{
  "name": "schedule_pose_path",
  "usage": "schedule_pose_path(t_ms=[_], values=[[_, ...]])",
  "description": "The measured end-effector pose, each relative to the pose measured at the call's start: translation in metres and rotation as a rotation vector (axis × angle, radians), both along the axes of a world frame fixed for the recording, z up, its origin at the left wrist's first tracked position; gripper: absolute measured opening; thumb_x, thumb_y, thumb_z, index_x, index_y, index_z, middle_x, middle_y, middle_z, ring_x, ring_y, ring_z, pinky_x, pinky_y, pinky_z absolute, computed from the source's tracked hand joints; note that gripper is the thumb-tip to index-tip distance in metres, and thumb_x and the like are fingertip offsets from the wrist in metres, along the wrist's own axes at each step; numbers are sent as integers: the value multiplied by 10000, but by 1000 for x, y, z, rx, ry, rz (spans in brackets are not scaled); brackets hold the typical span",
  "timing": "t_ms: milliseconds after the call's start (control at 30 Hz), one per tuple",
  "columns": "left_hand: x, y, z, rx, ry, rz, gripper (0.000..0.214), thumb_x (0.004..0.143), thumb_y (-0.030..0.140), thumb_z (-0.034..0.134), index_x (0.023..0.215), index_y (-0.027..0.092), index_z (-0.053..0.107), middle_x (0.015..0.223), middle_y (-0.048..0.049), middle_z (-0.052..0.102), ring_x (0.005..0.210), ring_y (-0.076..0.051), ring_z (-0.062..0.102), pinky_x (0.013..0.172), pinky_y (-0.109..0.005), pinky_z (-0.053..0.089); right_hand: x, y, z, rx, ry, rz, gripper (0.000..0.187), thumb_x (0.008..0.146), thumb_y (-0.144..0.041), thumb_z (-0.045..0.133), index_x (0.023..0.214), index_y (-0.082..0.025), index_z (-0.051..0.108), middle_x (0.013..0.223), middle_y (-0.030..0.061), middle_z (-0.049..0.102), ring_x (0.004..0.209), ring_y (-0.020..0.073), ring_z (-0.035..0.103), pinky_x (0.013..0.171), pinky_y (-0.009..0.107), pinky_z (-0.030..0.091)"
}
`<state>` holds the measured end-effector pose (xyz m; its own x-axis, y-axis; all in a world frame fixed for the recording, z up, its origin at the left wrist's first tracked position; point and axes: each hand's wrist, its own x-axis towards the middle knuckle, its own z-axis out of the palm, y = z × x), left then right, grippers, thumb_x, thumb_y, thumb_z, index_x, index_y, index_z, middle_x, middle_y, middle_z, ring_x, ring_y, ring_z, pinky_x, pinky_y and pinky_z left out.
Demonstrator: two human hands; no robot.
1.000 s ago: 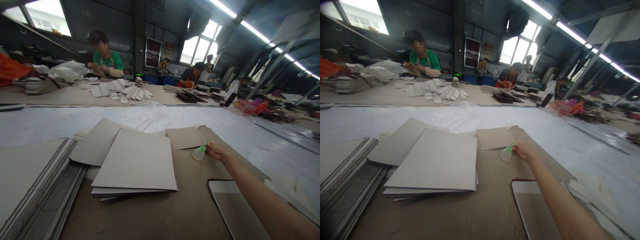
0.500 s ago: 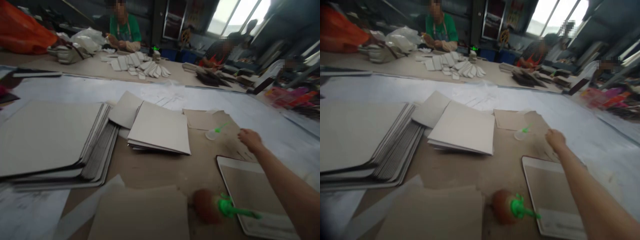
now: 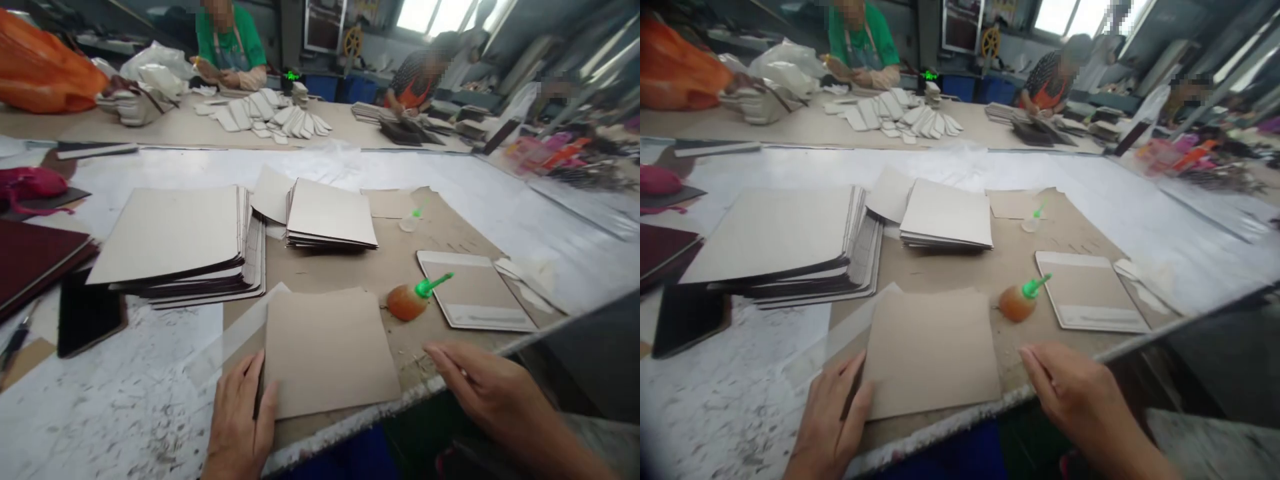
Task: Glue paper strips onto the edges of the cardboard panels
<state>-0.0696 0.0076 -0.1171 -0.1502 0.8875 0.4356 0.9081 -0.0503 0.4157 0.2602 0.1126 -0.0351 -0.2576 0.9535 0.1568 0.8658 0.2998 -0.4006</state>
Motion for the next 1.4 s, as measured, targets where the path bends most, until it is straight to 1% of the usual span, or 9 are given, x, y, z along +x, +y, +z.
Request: schedule_pose_path(t_ms=[167,300,533,733,867,1033,1133,1233,1400], values=[[-7,-10,-9,25,88,-139,665,814,442,456,1347,104,246,1166,-164,480,1056,-269,460,865,-414,402,-18,29,-46,-54,103,-331,435,721,-499,531,997,-165,569,861,99,646,770,243,607,688,352,474],[-8,-14,-16,38,80,-152,720,780,477,498,1356,133,237,1196,-164,469,1069,-274,463,882,-429,417,-35,64,-72,123,190,-333,608,587,-549,645,1036,-161,514,943,106,592,893,278,553,807,406,431],[0,-26,2,69,-37,-127,580,759,343,577,1282,195,376,1219,-140,500,1111,-263,492,884,-429,466,-65,38,-44,234,237,-243,562,668,-474,625,1094,-167,424,996,84,517,931,239,512,841,385,422],[49,-22,32,-341,-951,-364,625,745,396,591,1287,188,362,1272,-137,496,1132,-236,500,946,-385,433,-106,-51,4,54,165,111,515,700,-256,595,1173,-218,393,1081,76,508,1004,228,512,867,368,440],[67,-15,49,-482,-1626,-457,603,705,428,631,1200,135,450,1181,-145,568,1073,-242,539,957,-376,407,-125,-90,-9,48,217,206,587,676,-208,580,1224,-228,372,1136,93,496,1043,256,503,864,391,457],[68,-16,69,-464,-1861,-344,504,697,402,645,1088,100,545,1066,-132,629,1000,-257,572,916,-378,421,-133,-110,-36,21,519,4,587,722,-351,608,1240,-230,362,1198,100,477,1077,274,500,908,417,428],[68,-12,77,-442,-1765,-418,441,784,415,532,1110,119,544,1079,-104,622,1013,-218,563,923,-340,417,-132,-106,-37,-68,682,-73,608,721,-388,630,1239,-233,353,1199,111,498,1051,267,534,864,382,471],[58,-14,72,-447,-1340,-404,365,842,404,428,1057,151,577,955,-76,655,886,-171,600,815,-290,478,-128,-91,-24,-181,752,-60,546,737,-368,628,1206,-245,375,1115,97,563,932,233,606,771,325,526],[22,-32,37,84,-359,-184,211,780,202,555,985,161,581,863,-66,645,829,-173,588,746,-302,505,-131,-63,-1,-274,740,-91,471,731,-362,636,1135,-248,422,1048,71,578,881,207,616,768,311,531]])
